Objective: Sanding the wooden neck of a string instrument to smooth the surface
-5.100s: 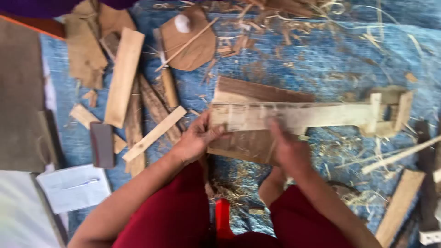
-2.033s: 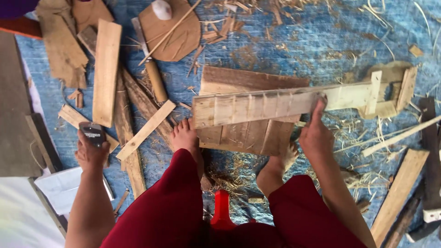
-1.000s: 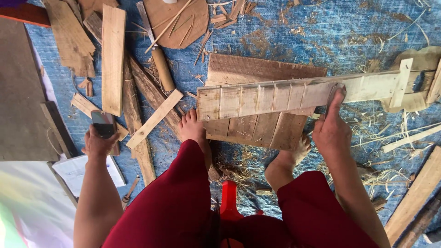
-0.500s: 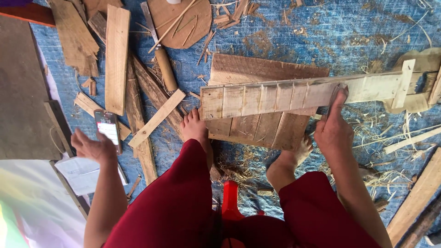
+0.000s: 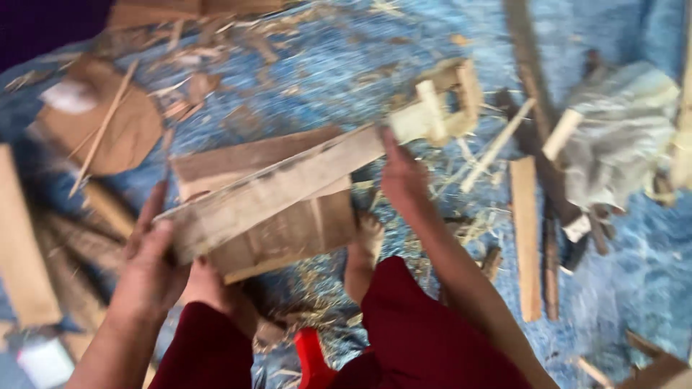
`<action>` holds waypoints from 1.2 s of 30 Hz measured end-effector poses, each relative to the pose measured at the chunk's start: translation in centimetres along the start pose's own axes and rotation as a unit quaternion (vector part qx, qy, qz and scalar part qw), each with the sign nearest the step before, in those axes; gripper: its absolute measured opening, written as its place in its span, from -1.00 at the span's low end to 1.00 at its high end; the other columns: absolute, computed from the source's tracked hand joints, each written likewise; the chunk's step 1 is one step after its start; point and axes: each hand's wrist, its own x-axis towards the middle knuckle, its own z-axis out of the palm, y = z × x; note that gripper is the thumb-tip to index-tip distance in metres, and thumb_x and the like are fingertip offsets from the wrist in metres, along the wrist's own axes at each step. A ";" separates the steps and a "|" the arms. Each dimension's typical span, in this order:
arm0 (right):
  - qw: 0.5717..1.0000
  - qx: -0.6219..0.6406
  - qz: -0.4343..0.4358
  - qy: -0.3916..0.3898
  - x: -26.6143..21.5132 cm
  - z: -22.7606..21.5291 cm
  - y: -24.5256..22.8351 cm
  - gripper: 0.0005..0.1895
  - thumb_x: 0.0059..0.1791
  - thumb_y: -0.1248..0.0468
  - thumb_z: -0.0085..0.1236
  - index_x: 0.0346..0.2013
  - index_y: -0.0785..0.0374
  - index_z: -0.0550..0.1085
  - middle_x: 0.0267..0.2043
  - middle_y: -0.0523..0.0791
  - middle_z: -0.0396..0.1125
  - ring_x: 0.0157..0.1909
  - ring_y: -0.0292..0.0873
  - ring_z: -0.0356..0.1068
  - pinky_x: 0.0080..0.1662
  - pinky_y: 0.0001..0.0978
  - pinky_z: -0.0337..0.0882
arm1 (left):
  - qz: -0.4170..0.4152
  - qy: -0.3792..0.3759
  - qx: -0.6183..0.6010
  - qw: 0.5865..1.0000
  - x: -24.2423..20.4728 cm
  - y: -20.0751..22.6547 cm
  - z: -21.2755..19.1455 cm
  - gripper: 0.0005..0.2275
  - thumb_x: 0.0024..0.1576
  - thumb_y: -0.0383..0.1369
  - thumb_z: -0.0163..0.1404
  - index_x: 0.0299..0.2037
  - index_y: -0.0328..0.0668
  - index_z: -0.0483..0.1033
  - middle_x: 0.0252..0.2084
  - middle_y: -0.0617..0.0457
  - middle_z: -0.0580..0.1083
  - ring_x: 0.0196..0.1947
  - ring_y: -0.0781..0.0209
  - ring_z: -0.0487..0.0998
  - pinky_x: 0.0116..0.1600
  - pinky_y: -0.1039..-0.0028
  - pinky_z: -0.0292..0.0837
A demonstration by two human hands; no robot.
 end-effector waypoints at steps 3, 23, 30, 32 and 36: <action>0.987 -0.151 0.025 -0.046 -0.6 3.8 -2.8 -0.07 -0.17 0.40 0.01 0.51 -0.09 0.09 -0.44 -0.05 0.44 -0.67 -0.02 0.25 -0.62 -0.06 0.21 | -0.080 0.050 0.030 0.995 -0.3 2.2 4.6 -0.36 0.08 -0.33 -0.18 0.48 -0.09 0.18 0.39 -0.10 0.32 0.22 0.05 0.37 0.35 0.34 0.23; 0.998 -0.021 -0.063 -0.022 -1.3 -0.6 -2.6 -0.18 0.08 0.52 -0.05 0.51 -0.15 -0.06 0.09 0.05 0.23 -0.68 -0.36 0.11 -0.69 -0.55 0.12 | -0.112 0.103 0.111 0.982 -2.6 1.5 6.6 -0.61 0.32 -0.49 -0.44 0.35 -0.46 0.11 0.44 -0.26 0.24 0.39 -0.39 0.29 0.21 -0.48 0.26; 1.000 -0.015 0.015 0.023 -0.4 1.0 2.2 -0.04 0.04 0.59 -0.08 0.54 -0.05 -0.29 0.30 0.09 0.31 -0.69 -0.47 0.01 -0.70 -0.66 0.01 | -0.119 0.126 0.128 0.977 -3.4 2.4 8.3 -0.63 0.34 -0.50 -0.42 0.34 -0.46 0.11 0.45 -0.18 0.24 0.39 -0.32 0.30 0.21 -0.37 0.29; 0.999 -0.032 -0.035 0.008 -1.9 0.0 -2.9 -0.16 0.06 0.55 -0.04 0.51 -0.06 -0.12 0.22 0.14 0.38 -0.73 -0.40 0.06 -0.75 -0.57 0.07 | -0.118 0.109 0.103 0.982 -3.1 2.5 8.2 -0.60 0.32 -0.47 -0.40 0.35 -0.50 0.14 0.35 -0.27 0.28 0.28 -0.29 0.33 0.22 -0.20 0.30; 0.995 0.053 -0.061 0.055 0.1 1.6 3.7 -0.23 0.02 0.71 -0.31 0.48 0.14 -0.02 0.40 0.09 0.22 -0.48 -0.33 0.37 -0.62 -0.65 0.11 | -0.125 0.095 0.071 0.985 -2.1 0.9 5.2 -0.54 0.17 -0.45 -0.34 0.32 -0.37 0.16 0.39 -0.24 0.27 0.38 -0.37 0.31 0.17 -0.54 0.27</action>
